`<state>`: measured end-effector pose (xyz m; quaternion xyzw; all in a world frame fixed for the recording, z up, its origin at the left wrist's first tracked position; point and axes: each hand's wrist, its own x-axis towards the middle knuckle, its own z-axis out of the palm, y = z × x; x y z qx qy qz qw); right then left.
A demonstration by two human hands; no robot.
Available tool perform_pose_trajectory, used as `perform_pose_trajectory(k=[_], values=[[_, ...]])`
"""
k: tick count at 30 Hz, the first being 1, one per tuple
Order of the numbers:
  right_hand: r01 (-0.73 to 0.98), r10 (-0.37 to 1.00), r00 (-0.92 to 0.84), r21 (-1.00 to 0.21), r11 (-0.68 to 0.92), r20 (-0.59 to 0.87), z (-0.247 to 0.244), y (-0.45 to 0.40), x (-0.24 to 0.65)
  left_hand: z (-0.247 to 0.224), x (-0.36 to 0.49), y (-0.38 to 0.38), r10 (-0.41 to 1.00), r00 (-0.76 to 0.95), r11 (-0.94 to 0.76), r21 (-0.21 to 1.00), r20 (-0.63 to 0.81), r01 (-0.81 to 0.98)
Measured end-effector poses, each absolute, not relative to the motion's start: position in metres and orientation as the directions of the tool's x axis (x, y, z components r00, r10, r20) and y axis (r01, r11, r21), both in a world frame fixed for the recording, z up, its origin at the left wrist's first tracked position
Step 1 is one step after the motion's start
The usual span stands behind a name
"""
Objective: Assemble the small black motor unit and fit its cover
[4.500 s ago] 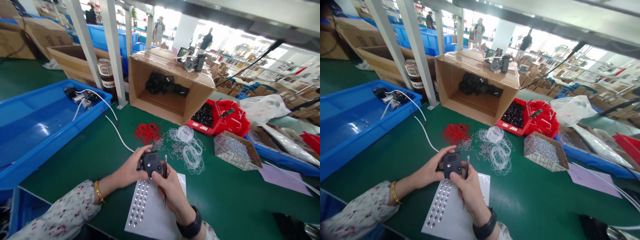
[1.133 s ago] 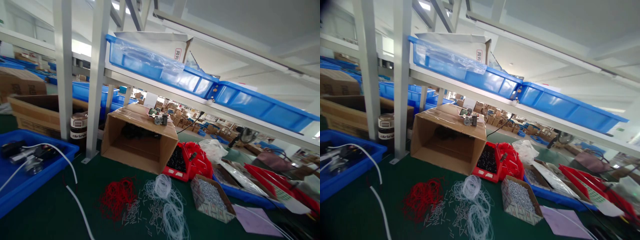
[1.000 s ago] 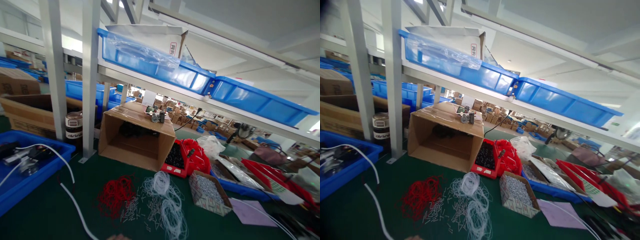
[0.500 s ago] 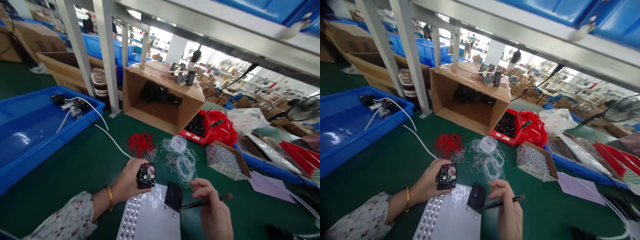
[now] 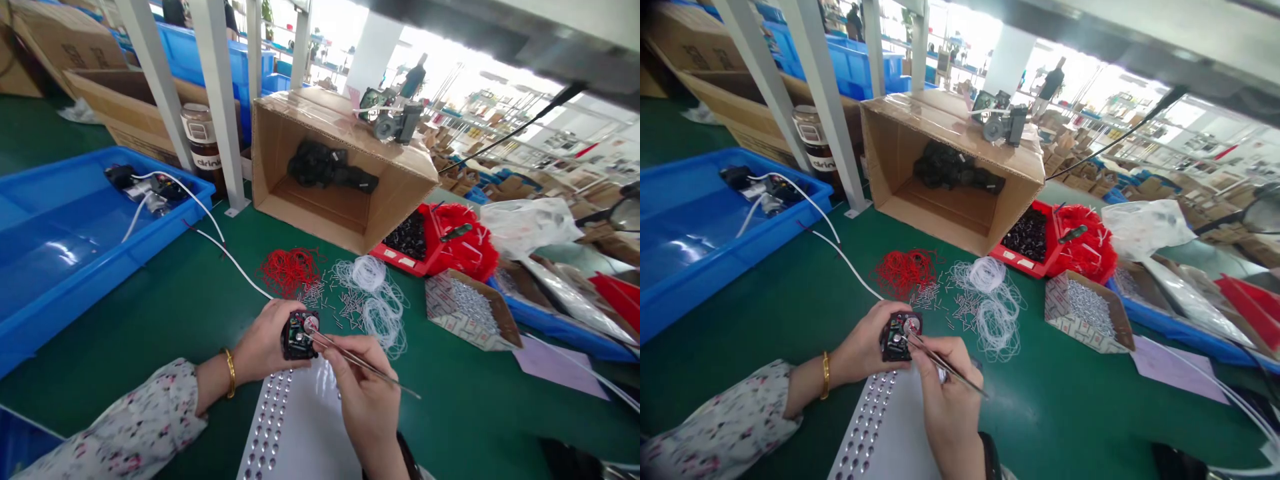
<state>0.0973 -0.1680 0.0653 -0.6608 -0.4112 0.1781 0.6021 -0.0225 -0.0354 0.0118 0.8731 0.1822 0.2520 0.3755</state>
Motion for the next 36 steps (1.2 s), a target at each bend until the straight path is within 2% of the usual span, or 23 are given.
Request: perform_pose_trajectory(k=[2, 5, 9, 16, 21, 23, 26, 30, 33, 36], values=[[0.512, 0.774, 0.507, -0.855, 0.083, 0.379, 0.065, -0.168, 0.098, 0.012, -0.022, -0.035, 0.503, 0.809, -0.653, 0.747, 0.306, 0.124], [0.608, 0.804, 0.406, -0.785, 0.118, 0.435, 0.066, -0.167, 0.099, 0.014, -0.022, -0.034, 0.494, 0.812, -0.653, 0.749, 0.31, 0.111], [0.639, 0.859, 0.321, -0.761, 0.115, 0.399, 0.071, -0.168, 0.101, 0.015, -0.023, -0.034, 0.493, 0.811, -0.636, 0.766, 0.314, 0.09], [0.623, 0.943, 0.235, -0.781, 0.042, 0.238, 0.09, -0.157, 0.111, 0.02, -0.02, -0.033, 0.459, 0.829, -0.664, 0.744, 0.32, 0.081], [0.683, 0.87, 0.266, -0.718, 0.133, 0.414, 0.075, -0.156, 0.103, 0.02, -0.016, -0.034, 0.521, 0.799, -0.602, 0.793, 0.3, 0.094], [0.742, 0.812, 0.244, -0.642, 0.196, 0.53, 0.063, -0.157, 0.096, 0.02, -0.015, -0.035, 0.572, 0.776, -0.548, 0.828, 0.267, 0.119], [0.864, 0.725, 0.147, -0.444, 0.237, 0.673, 0.049, -0.157, 0.087, 0.019, -0.013, -0.038, 0.634, 0.748, -0.47, 0.866, 0.196, 0.171], [0.97, 0.704, 0.024, -0.186, 0.154, 0.71, 0.049, -0.151, 0.081, 0.018, -0.012, -0.04, 0.688, 0.712, -0.396, 0.895, 0.141, 0.205], [0.986, 0.696, -0.004, -0.114, 0.124, 0.718, 0.053, -0.147, 0.079, 0.017, -0.011, -0.041, 0.706, 0.692, -0.382, 0.903, 0.148, 0.197], [0.984, 0.695, 0.011, -0.132, 0.121, 0.719, 0.051, -0.145, 0.08, 0.016, -0.012, -0.041, 0.709, 0.686, -0.39, 0.902, 0.165, 0.187]])
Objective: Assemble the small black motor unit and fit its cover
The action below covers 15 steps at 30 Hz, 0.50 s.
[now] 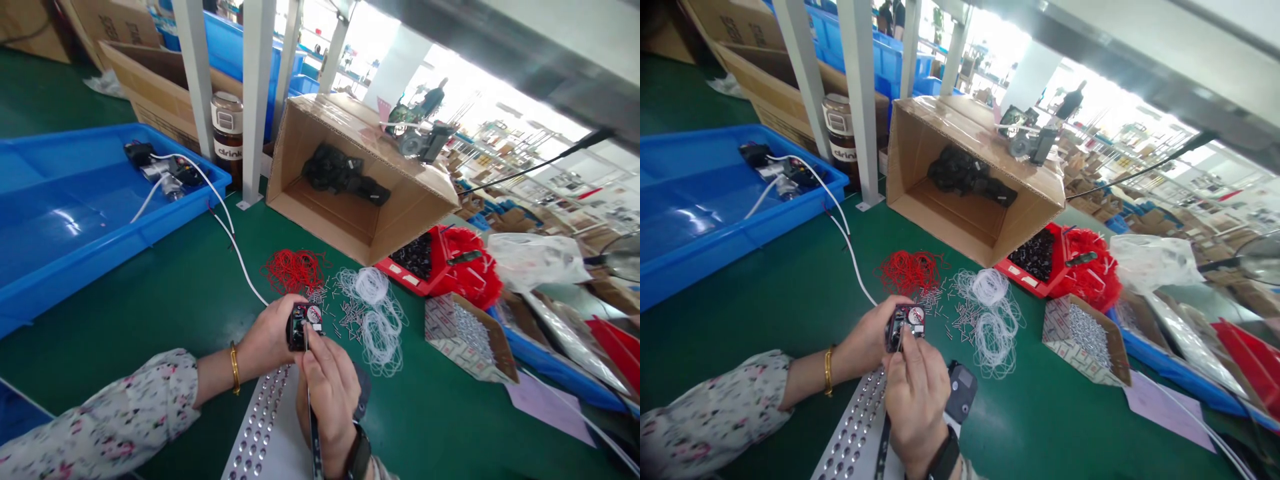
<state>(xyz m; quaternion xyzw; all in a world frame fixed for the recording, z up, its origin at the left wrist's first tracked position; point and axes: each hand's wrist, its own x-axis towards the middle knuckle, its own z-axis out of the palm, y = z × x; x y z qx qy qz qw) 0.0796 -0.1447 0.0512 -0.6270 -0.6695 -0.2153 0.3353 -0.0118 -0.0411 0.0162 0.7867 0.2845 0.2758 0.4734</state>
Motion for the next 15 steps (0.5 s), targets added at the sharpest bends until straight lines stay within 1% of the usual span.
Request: perform_pose_trajectory(k=[2, 5, 8, 10, 12, 14, 15], values=[[0.968, 0.701, 0.05, -0.206, 0.14, 0.711, 0.048, -0.144, 0.08, 0.016, -0.012, -0.041, 0.703, 0.69, -0.399, 0.898, 0.17, 0.185], [0.906, 0.703, 0.139, -0.376, 0.195, 0.697, 0.044, -0.145, 0.082, 0.015, -0.013, -0.04, 0.682, 0.71, -0.421, 0.888, 0.176, 0.184], [0.816, 0.741, 0.23, -0.539, 0.206, 0.63, 0.049, -0.145, 0.083, 0.015, -0.014, -0.041, 0.66, 0.704, -0.479, 0.868, 0.262, 0.127], [0.772, 0.766, 0.32, -0.622, 0.131, 0.558, 0.055, -0.145, 0.084, 0.014, -0.015, -0.042, 0.653, 0.659, -0.543, 0.837, 0.372, 0.065], [0.748, 0.769, 0.416, -0.663, 0.014, 0.485, 0.062, -0.142, 0.084, 0.013, -0.018, -0.042, 0.615, 0.652, -0.61, 0.792, 0.443, 0.037], [0.703, 0.77, 0.489, -0.708, -0.07, 0.41, 0.07, -0.137, 0.085, 0.012, -0.02, -0.043, 0.557, 0.704, -0.668, 0.741, 0.441, 0.064], [0.657, 0.771, 0.521, -0.749, -0.087, 0.366, 0.073, -0.133, 0.086, 0.011, -0.022, -0.043, 0.531, 0.732, -0.694, 0.715, 0.427, 0.086]])
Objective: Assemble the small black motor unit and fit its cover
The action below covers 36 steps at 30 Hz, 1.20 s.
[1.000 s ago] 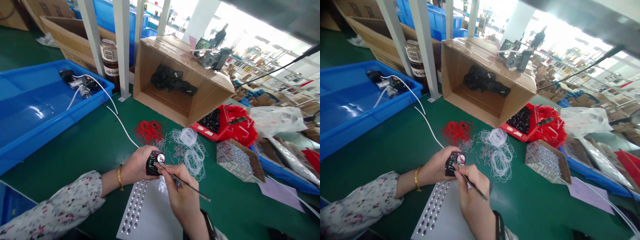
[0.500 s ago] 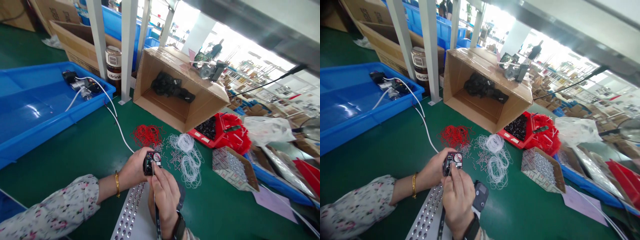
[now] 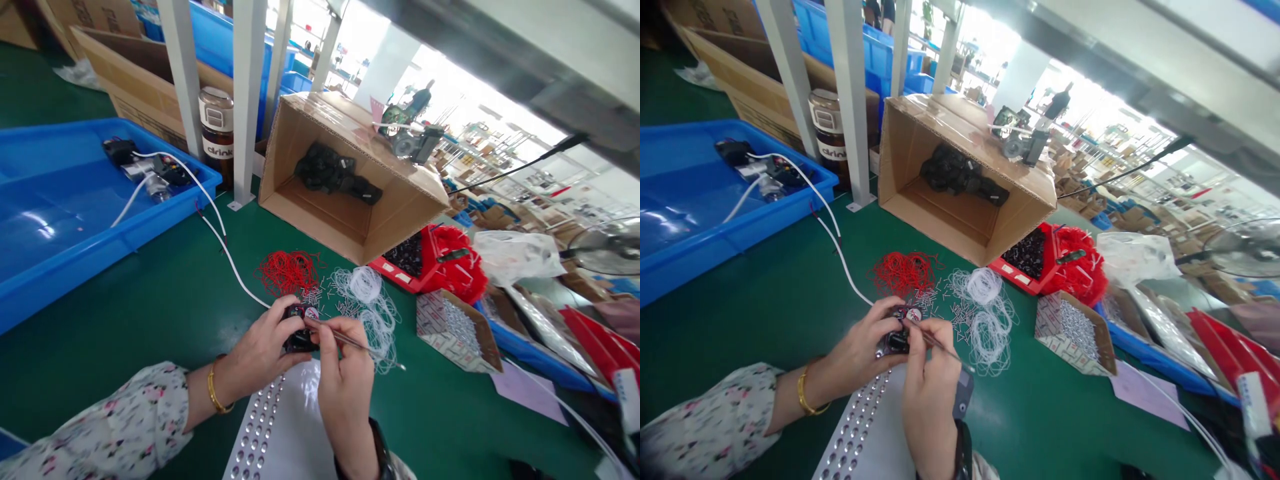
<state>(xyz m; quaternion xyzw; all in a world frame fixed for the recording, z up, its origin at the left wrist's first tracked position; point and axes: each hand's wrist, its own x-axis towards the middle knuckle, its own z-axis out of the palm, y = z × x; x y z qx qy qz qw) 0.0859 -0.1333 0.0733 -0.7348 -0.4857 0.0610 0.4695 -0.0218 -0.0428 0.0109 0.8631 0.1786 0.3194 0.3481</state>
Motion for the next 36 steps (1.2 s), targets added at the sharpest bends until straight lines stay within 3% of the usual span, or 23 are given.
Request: perform_pose_trajectory(k=[6, 8, 10, 13, 16, 19, 21, 23, 26, 27, 29, 31, 32, 34, 36], values=[[0.217, 0.707, 0.69, -0.976, 0.0, 0.154, 0.085, -0.126, 0.106, 0.006, -0.025, -0.04, 0.507, 0.749, -0.733, 0.67, 0.427, 0.115], [0.194, 0.659, 0.731, -0.98, 0.051, 0.179, 0.082, -0.144, 0.114, 0.006, -0.024, -0.038, 0.506, 0.747, -0.733, 0.672, 0.431, 0.109], [0.328, 0.664, 0.702, -0.944, 0.021, 0.258, 0.073, -0.175, 0.119, 0.007, -0.023, -0.036, 0.513, 0.739, -0.726, 0.68, 0.437, 0.103], [0.676, 0.828, 0.435, -0.736, -0.042, 0.352, 0.052, -0.226, 0.118, 0.009, -0.021, -0.033, 0.529, 0.726, -0.705, 0.704, 0.44, 0.087], [0.909, 0.941, 0.086, -0.412, 0.061, 0.328, 0.032, -0.26, 0.112, 0.008, -0.02, -0.034, 0.582, 0.689, -0.638, 0.768, 0.433, 0.056], [0.985, 0.963, -0.035, -0.151, 0.078, 0.269, 0.024, -0.269, 0.103, 0.006, -0.017, -0.037, 0.715, 0.656, -0.378, 0.923, 0.241, 0.072], [0.995, 0.973, -0.046, -0.073, 0.064, 0.228, 0.026, -0.268, 0.098, 0.006, -0.015, -0.038, 0.744, 0.664, -0.194, 0.975, 0.074, 0.108], [0.994, 0.978, -0.073, -0.062, 0.087, 0.197, 0.032, -0.267, 0.097, 0.009, -0.013, -0.035, 0.756, 0.655, -0.082, 0.992, -0.003, 0.1], [0.978, 0.976, -0.122, -0.146, 0.149, 0.179, 0.042, -0.27, 0.1, 0.023, -0.016, -0.023, 0.775, 0.631, 0.031, 0.999, -0.015, -0.014], [0.962, 0.978, -0.103, -0.233, 0.144, 0.179, 0.045, -0.271, 0.101, 0.029, -0.019, -0.016, 0.764, 0.645, 0.052, 0.998, -0.01, -0.046], [0.853, 0.978, 0.077, -0.52, 0.037, 0.196, 0.048, -0.27, 0.099, 0.044, -0.029, -0.002, 0.662, 0.749, 0.083, 0.996, -0.022, -0.045], [0.528, 0.897, 0.413, -0.843, -0.098, 0.154, 0.047, -0.26, 0.091, 0.057, -0.041, 0.01, 0.406, 0.909, 0.129, 0.991, -0.094, 0.044], [0.296, 0.817, 0.572, -0.947, -0.121, 0.074, 0.045, -0.251, 0.084, 0.062, -0.047, 0.014, 0.245, 0.959, 0.152, 0.982, -0.145, 0.11], [-0.13, 0.669, 0.733, -0.99, -0.046, -0.127, 0.037, -0.228, 0.07, 0.066, -0.057, 0.019, -0.009, 0.971, 0.153, 0.96, -0.238, 0.236], [-0.38, 0.593, 0.757, -0.923, 0.057, -0.275, 0.027, -0.202, 0.058, 0.063, -0.064, 0.018, -0.101, 0.948, 0.129, 0.941, -0.303, 0.314]])
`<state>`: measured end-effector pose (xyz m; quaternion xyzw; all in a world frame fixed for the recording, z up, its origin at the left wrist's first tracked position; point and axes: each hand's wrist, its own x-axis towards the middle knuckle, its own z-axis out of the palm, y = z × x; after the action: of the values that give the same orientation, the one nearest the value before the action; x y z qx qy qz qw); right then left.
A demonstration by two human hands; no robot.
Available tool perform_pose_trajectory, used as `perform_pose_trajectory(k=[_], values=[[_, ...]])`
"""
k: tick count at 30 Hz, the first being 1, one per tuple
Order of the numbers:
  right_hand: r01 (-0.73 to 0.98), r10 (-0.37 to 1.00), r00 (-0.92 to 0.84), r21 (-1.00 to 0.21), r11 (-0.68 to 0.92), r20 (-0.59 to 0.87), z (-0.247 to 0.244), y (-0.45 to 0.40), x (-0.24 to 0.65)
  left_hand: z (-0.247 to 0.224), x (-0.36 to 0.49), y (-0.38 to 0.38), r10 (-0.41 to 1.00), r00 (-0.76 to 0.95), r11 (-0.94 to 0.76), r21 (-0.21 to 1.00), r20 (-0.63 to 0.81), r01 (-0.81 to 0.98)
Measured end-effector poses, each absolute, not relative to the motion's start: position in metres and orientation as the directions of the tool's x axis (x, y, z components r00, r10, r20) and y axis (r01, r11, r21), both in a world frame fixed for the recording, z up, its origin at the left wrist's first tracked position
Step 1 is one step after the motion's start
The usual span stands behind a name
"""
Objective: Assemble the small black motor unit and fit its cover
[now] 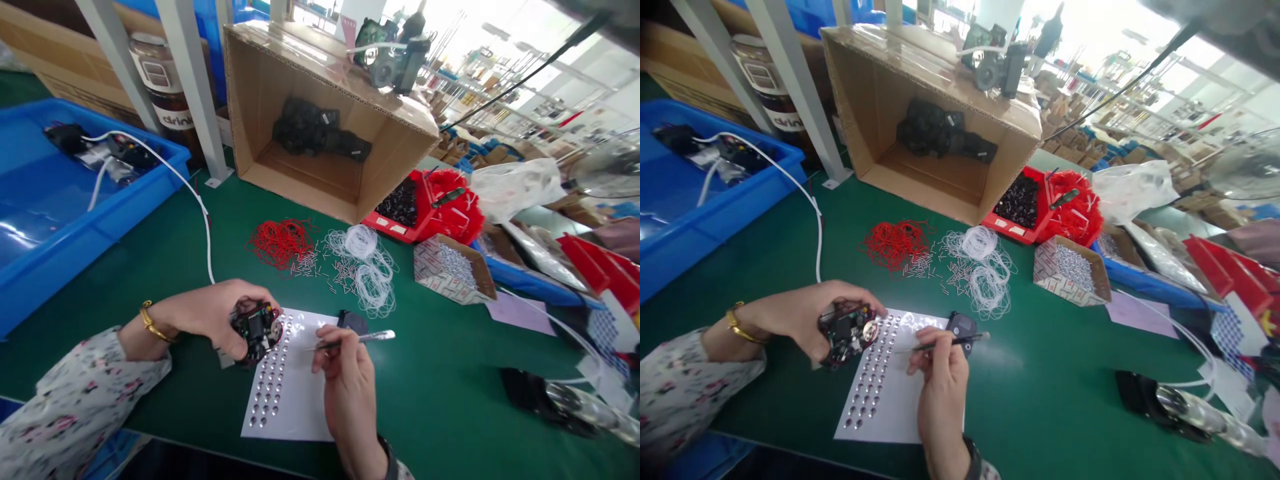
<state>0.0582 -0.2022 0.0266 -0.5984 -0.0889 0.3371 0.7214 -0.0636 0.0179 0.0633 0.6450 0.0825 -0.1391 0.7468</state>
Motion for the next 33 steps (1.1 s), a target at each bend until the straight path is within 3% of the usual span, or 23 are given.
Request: perform_pose_trajectory(k=[3, 13, 33], values=[[-0.439, 0.533, 0.778, -0.894, 0.086, -0.331, 0.011, -0.177, 0.053, 0.055, -0.068, 0.015, -0.132, 0.926, 0.067, 0.929, -0.353, 0.363], [-0.262, 0.509, 0.802, -0.95, -0.171, -0.313, -0.006, -0.175, 0.063, 0.054, -0.067, 0.017, -0.031, 0.936, -0.159, 0.926, -0.351, 0.342], [-0.206, 0.603, 0.731, -0.946, -0.252, -0.32, -0.003, -0.181, 0.065, 0.051, -0.067, 0.019, -0.074, 0.937, -0.102, 0.937, -0.342, 0.334]])
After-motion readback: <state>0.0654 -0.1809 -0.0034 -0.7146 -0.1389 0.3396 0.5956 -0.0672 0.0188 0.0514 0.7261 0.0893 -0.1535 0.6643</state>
